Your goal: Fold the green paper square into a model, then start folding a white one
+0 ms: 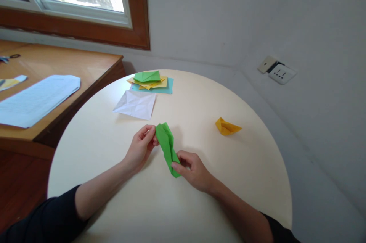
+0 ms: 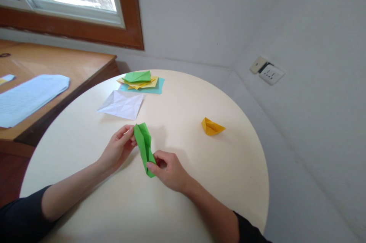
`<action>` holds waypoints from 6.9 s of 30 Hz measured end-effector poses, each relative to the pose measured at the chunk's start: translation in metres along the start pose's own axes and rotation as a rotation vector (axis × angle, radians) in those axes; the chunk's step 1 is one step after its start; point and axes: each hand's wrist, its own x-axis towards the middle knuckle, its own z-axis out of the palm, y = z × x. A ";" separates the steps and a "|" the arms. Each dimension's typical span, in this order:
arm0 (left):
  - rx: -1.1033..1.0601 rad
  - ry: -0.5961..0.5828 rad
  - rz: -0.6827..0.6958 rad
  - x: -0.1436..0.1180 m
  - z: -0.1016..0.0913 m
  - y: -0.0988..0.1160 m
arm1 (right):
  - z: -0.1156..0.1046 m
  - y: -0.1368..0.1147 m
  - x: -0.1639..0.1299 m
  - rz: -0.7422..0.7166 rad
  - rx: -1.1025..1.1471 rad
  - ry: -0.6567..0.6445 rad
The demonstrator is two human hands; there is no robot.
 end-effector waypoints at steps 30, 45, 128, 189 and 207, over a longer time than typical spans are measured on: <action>-0.107 0.065 -0.227 0.004 0.000 0.003 | -0.024 0.008 0.005 -0.432 -0.631 0.646; -0.125 0.009 -0.301 -0.002 0.007 0.008 | -0.025 0.009 0.006 -0.440 -0.564 0.541; 0.305 0.049 -0.167 0.004 -0.001 0.000 | -0.025 0.014 0.010 -0.071 0.117 0.507; 0.550 0.063 -0.072 0.004 -0.008 -0.008 | -0.029 0.009 0.013 -0.040 0.140 0.582; 0.477 0.015 -0.051 0.005 -0.013 -0.013 | -0.028 0.006 0.013 -0.019 0.191 0.584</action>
